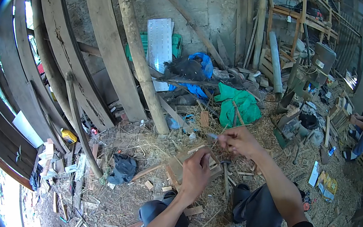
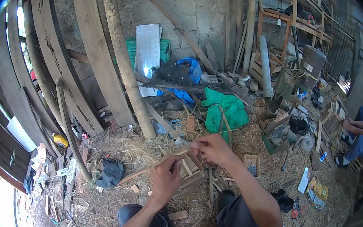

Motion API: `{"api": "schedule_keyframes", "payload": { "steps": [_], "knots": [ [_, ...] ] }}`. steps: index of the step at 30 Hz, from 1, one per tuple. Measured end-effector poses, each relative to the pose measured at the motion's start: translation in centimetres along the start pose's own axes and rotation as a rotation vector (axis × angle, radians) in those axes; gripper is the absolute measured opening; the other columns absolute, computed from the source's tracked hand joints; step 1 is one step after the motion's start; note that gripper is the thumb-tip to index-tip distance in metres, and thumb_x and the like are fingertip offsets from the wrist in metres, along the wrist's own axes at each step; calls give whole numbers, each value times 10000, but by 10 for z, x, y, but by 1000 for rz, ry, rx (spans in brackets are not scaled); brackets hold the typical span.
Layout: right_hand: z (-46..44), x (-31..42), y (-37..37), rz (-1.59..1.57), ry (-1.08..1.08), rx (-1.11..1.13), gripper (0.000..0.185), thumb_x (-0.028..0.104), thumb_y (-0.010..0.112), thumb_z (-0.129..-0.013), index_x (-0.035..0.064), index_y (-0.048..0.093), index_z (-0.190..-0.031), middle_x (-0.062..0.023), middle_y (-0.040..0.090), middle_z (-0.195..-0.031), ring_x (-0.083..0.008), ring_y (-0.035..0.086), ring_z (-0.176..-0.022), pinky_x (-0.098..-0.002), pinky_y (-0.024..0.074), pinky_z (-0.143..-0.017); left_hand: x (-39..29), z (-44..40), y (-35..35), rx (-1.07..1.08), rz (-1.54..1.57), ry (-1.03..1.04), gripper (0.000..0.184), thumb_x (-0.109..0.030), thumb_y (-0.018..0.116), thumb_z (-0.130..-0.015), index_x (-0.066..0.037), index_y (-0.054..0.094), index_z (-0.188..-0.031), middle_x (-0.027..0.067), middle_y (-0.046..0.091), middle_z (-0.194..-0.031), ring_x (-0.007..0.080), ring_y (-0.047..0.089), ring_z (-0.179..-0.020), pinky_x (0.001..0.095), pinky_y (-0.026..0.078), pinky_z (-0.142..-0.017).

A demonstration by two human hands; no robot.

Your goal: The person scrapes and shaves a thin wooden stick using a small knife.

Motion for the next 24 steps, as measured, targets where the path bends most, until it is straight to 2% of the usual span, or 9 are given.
{"api": "schedule_keyframes", "payload": {
  "steps": [2, 3, 5, 6, 11, 13, 16, 20, 24],
  "knots": [
    [-2, 10, -63, 211, -252, -428, 202, 186, 598, -917, -5, 663, -925, 6, 590, -707, -23, 404, -475, -186, 287, -407, 8, 4, -8, -3, 28, -19, 118, -38, 591, -852, -24, 639, -959, 143, 611, -656, 232, 614, -574, 321, 454, -542],
    [0, 5, -84, 211, -254, -431, 202, 186, 598, -917, -5, 663, -925, 6, 590, -707, -23, 404, -475, -186, 287, -407, 19, 8, -14, 28, 33, -80, 124, -44, 582, -862, -23, 640, -969, 124, 613, -657, 193, 609, -583, 310, 452, -545],
    [2, -11, -126, -144, -163, -439, 206, 184, 566, -931, 17, 661, -1007, -9, 598, -724, -29, 417, -486, -181, 297, -410, 34, 3, -20, 56, 41, -127, 130, -49, 574, -872, -22, 642, -980, 104, 614, -658, 153, 603, -592, 299, 450, -549],
    [3, -5, -118, -134, -165, -438, 206, 184, 566, -931, 17, 661, -1007, -9, 598, -724, -29, 417, -486, -181, 297, -410, 41, 0, -18, 70, 68, -164, 139, -50, 559, -885, -16, 640, -992, 80, 607, -670, 122, 582, -611, 284, 445, -561],
    [7, 12, 4, -60, -66, -108, 258, 176, 552, -940, 8, 613, -1125, -3, 568, -714, -29, 386, -488, -186, 286, -420, 50, -4, -2, 147, 184, -271, 158, -53, 518, -917, 11, 628, -1011, 34, 580, -708, 80, 527, -646, 248, 430, -596],
    [8, 11, 46, -89, -132, 158, 253, 130, 529, -950, -29, 579, -1140, -13, 551, -713, -31, 372, -483, -192, 281, -422, 49, -6, 3, 143, 277, -265, 154, -56, 511, -922, 14, 624, -1000, 16, 566, -708, 71, 504, -649, 236, 418, -605],
    [3, 8, 50, -174, -140, 176, 222, 110, 515, -956, -44, 589, -1097, -13, 557, -706, -30, 382, -489, -194, 289, -430, 40, 0, 8, 177, 251, -267, 148, -60, 507, -927, 19, 614, -994, 10, 559, -709, 65, 498, -658, 233, 414, -609],
    [3, 4, 39, -59, -96, 142, 201, 146, 546, -947, -38, 626, -959, 4, 562, -677, -21, 390, -475, -190, 294, -424, 39, 3, 11, 232, 310, -264, 140, -63, 511, -930, 15, 609, -992, 3, 547, -707, 54, 474, -645, 221, 397, -594],
    [-1, -2, 28, -7, -36, 76, 210, 166, 552, -946, -24, 638, -956, 15, 565, -674, -12, 393, -467, -180, 287, -410, 41, 5, 17, 249, 379, -326, 141, -72, 515, -936, 7, 615, -996, -10, 531, -702, 41, 439, -626, 207, 369, -570]
  ]
}}
Point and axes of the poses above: each hand's wrist, its own z-axis away from the middle knuckle, its own y-axis out of the palm, x = y × z, the point moved 8 cm from there along -z, towards the middle knuckle
